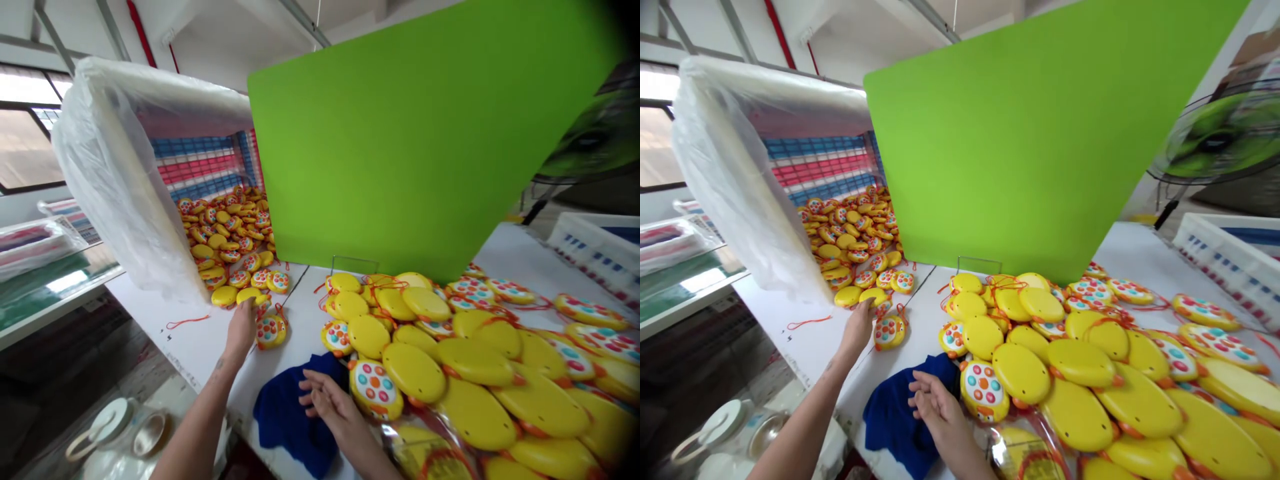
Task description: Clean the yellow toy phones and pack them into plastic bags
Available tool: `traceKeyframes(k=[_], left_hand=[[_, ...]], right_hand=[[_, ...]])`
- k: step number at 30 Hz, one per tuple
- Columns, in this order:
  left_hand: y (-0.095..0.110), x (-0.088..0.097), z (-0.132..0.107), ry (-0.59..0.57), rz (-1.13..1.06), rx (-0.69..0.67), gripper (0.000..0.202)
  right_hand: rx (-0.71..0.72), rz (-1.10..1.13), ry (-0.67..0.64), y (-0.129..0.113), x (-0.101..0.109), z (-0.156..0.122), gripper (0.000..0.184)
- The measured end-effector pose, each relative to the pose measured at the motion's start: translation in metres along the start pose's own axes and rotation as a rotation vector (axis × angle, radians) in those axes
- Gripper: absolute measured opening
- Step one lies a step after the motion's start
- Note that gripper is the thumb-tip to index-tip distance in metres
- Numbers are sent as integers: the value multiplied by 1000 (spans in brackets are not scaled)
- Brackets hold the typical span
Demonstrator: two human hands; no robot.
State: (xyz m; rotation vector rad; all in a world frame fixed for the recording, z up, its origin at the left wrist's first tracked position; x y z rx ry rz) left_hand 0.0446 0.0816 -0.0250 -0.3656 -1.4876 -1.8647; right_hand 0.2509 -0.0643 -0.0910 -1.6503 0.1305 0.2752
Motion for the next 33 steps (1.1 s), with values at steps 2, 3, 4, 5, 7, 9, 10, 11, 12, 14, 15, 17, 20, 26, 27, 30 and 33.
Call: traceKeyframes(k=[2,3,4,5,7,9,10,11,12,14,15,17,20,26,27,30,33], left_hand=[[6,1,-9,7,-146,60,33],[10,0,-18,-4,-223,87,36],[16,-1,-30,-22,-291,107,40],[21,-4,-43,-53,-373,138,42],[32,-11,-76,-142,-553,226,44],[40,-22,-110,-295,-879,456,51],[43,-26,-125,-357,-974,547,56],[45,-29,-137,-409,-1048,627,60],[46,-31,-145,-445,-1080,672,62],[46,-30,-151,-494,-1102,693,63],[46,-28,-150,-518,-1097,679,62],[45,-23,-145,-565,-1049,627,61],[45,-17,-138,-584,-993,590,56],[47,-17,-141,-600,-1067,569,65],[46,-18,-142,-617,-1058,573,62],[43,-23,-143,-609,-1011,580,52],[40,-30,-143,-515,-979,547,47]], right_hand=[[-3,7,3,2,0,0,54],[0,15,10,3,1,0,54],[7,26,21,3,1,0,55],[17,41,40,4,2,0,57],[31,76,110,4,4,0,62],[9,110,210,4,8,0,64],[-14,124,255,4,9,0,63],[-35,135,294,3,10,0,62],[-51,142,317,2,11,-1,61],[-59,134,329,-1,11,-2,59],[-57,116,328,-3,11,-2,58],[-42,59,329,-7,11,-3,55],[-19,6,316,-9,11,-4,55],[-72,28,214,-6,6,-6,65],[-65,1,210,-6,6,-6,64],[-10,-154,214,-10,6,-8,54],[98,-331,218,-14,9,-9,46]])
Point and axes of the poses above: each hand's wrist, its own z-axis towards the middle knuckle, its own x-axis out of the back of the hand, y = z × x, the point moved 3 cm from there along z, towards the middle knuckle, and after that the axes turned 6 degrees about y, right-handed, at the moved point
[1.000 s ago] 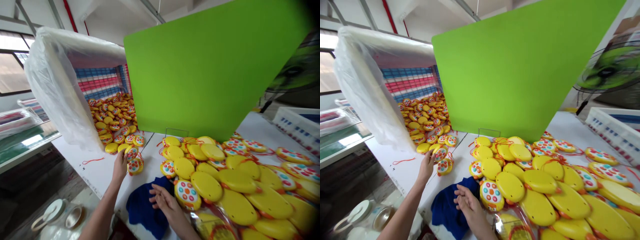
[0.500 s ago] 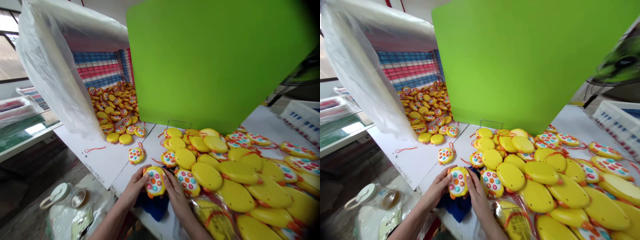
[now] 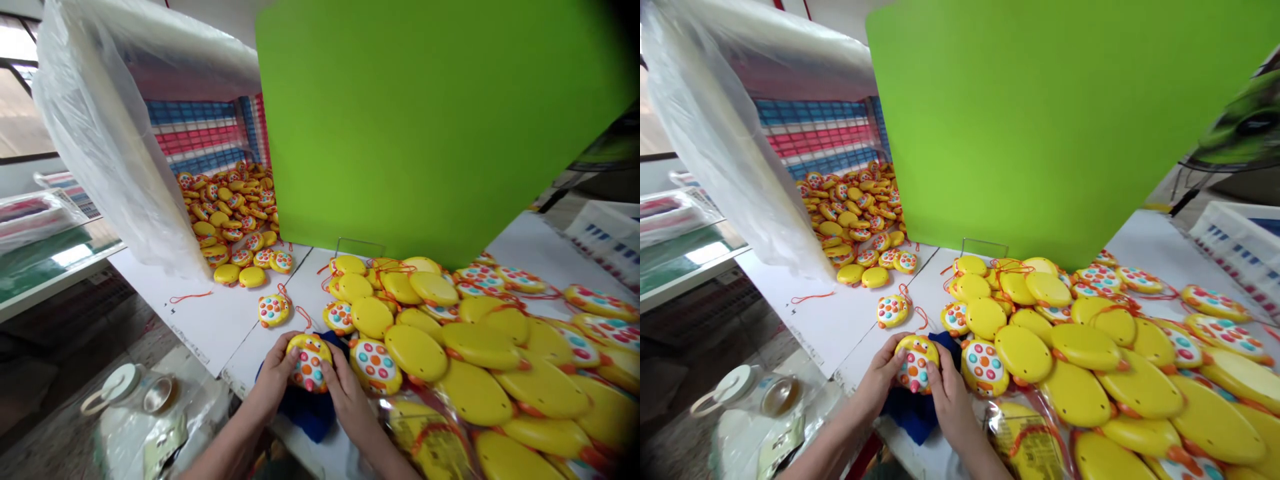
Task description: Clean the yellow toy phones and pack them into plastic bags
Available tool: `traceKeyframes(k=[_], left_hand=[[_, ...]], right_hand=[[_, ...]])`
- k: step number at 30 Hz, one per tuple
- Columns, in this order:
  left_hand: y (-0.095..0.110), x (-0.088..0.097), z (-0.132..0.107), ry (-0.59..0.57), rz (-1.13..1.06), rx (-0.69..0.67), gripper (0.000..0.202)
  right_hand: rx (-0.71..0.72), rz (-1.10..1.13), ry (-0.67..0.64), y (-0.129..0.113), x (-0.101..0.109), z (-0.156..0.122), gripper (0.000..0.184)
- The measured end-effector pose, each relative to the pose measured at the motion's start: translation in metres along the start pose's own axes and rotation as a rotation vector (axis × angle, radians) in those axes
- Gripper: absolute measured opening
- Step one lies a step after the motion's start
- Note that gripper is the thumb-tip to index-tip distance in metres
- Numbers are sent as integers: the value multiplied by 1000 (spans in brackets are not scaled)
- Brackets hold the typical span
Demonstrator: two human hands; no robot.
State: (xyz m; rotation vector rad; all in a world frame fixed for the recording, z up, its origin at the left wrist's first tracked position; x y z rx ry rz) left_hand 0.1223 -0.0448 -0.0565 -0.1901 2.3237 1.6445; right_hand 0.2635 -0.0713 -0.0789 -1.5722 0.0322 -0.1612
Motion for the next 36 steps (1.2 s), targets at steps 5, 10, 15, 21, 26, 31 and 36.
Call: traceKeyframes(k=[5,10,15,21,26,31,36], left_hand=[[-7,-4,2,6,-11,-28,49],[-5,-7,-6,-162,25,-76,96],[-8,-7,-8,-125,89,-69,111],[-8,-6,-7,-146,94,-100,84],[-6,-4,-11,-145,123,-170,73],[-10,-3,-12,-178,120,-135,106],[20,-15,5,36,196,-263,97]], right_hand=[[15,-35,36,6,2,4,46],[-32,21,62,10,1,4,53],[-42,60,64,5,0,2,56],[-53,123,25,-2,-2,-1,60],[-55,85,15,-2,-2,0,60],[-33,31,72,4,2,3,52],[-94,209,-70,7,-7,1,69]])
Point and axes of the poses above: each hand's wrist, its own z-axis towards the middle knuckle, its own x-axis out of the back of the hand, y = z × x, the point moved 3 cm from there along z, towards the middle knuckle, and after that the axes turned 6 degrees about y, right-handed, at the moved point
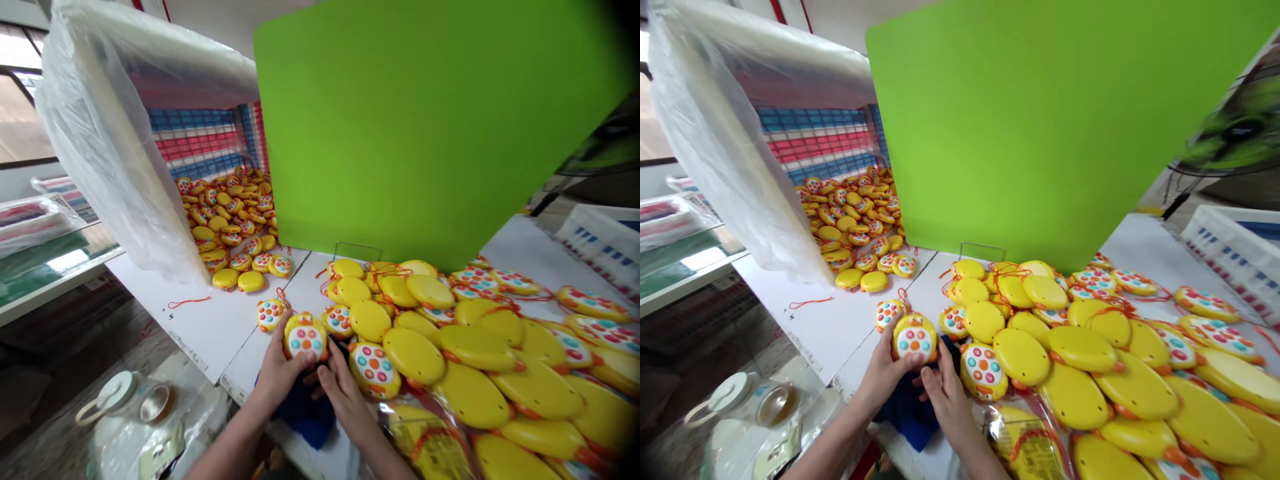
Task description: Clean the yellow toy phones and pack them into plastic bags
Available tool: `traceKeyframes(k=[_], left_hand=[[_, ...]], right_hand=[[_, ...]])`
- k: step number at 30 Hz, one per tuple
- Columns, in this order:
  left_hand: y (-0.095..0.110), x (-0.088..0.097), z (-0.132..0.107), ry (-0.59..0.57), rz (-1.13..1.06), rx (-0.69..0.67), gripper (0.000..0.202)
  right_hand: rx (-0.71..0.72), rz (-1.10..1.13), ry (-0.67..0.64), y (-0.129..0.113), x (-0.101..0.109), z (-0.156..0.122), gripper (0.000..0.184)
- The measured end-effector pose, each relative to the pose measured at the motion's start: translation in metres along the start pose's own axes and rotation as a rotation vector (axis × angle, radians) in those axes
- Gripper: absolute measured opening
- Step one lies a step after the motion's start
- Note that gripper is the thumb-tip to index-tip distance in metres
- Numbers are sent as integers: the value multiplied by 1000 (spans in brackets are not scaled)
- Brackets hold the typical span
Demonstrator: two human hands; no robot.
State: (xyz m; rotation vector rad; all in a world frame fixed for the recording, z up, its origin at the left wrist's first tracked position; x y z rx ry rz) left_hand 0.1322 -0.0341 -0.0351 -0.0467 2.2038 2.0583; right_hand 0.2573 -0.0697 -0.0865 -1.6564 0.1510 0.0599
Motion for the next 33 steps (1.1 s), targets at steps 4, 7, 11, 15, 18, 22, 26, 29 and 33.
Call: traceKeyframes(k=[4,7,11,15,18,22,26,29,33], left_hand=[[47,-34,28,-295,64,-337,94],[57,-40,53,-308,400,-538,74],[28,1,87,70,931,-480,56],[-6,47,98,174,1076,-359,67],[-10,57,91,159,1112,-364,54],[-1,41,62,171,1054,-401,53],[-1,7,17,-2,878,-461,66],[-6,-9,-6,-100,789,-409,83],[-4,-2,-9,-139,696,-234,93]], right_hand=[[51,46,-31,2,-5,1,69],[50,37,-34,5,-4,3,68],[54,18,-86,5,-4,3,60],[60,-6,-119,3,-5,3,52],[57,-2,-110,3,-6,4,52],[47,2,-124,3,-4,2,59],[4,-9,-103,3,2,0,63],[-4,-14,-13,4,7,2,61],[-9,-19,14,4,8,6,60]])
Point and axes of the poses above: each hand's wrist, its own z-axis towards the middle knuckle, its own x-axis out of the back of the hand, y = z × x, the point moved 3 cm from there along z, towards the middle knuckle, and after that the axes turned 6 degrees about y, right-handed, at the moved point
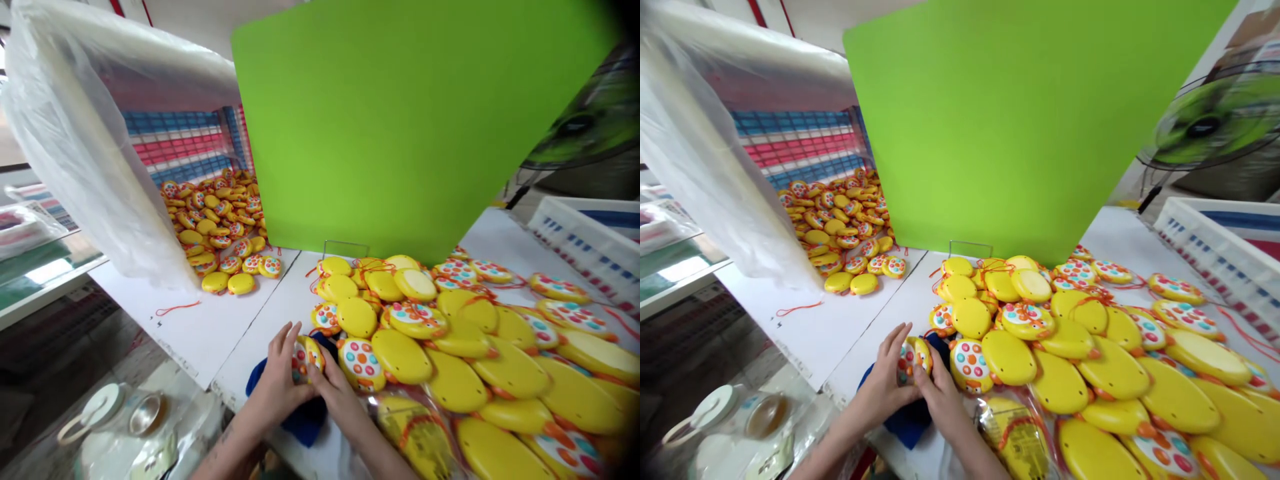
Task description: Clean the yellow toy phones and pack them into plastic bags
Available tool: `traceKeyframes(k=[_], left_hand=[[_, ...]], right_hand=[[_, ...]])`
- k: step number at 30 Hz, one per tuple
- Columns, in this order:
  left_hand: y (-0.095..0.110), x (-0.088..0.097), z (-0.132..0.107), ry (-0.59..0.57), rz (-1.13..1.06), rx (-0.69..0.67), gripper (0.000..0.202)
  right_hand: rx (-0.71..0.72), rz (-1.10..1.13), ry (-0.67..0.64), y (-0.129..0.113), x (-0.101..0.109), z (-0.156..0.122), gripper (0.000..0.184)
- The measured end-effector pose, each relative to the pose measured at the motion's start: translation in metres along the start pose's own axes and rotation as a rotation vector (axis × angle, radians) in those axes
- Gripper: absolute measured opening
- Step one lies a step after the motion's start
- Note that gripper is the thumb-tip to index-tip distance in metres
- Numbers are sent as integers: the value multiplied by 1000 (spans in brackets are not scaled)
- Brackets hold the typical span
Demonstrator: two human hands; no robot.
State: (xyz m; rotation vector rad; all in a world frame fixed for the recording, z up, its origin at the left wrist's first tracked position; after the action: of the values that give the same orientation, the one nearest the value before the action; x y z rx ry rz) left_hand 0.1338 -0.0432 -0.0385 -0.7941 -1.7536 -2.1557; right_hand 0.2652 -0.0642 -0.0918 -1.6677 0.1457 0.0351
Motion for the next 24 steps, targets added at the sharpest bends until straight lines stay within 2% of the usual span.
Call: traceKeyframes(k=[2,5,7,10,13,16,20,24], left_hand=[[-6,9,2,-48,-132,87,88],[-15,19,2,-111,-346,218,69],[-18,22,1,-73,-441,297,64],[-15,23,-2,0,-564,369,65],[-4,16,-6,-101,-666,336,67],[3,9,-10,-215,-737,289,76],[1,2,-12,-173,-652,252,100],[-4,2,-11,-102,-513,244,100]], right_hand=[[1,13,11,-3,0,1,58],[-2,86,47,-8,-1,0,53],[-7,167,63,-11,-4,-1,54],[-54,244,2,-13,-10,-4,68],[-91,234,-46,-13,-13,-6,74],[-49,157,35,-14,-7,-5,60],[13,54,101,-16,-1,-3,49],[-75,182,106,-13,-3,-5,55]])
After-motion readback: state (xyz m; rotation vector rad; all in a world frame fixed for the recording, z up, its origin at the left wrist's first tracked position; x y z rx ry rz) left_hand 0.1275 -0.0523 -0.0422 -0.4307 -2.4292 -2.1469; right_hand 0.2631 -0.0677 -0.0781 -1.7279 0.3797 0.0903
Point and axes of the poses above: each hand's wrist, its own z-axis towards the middle knuckle, its own x-axis out of the back of the hand, y = z × x, the point moved 3 cm from there along z, towards the middle knuckle, and after that the axes turned 6 degrees about y, right-handed, at the moved point
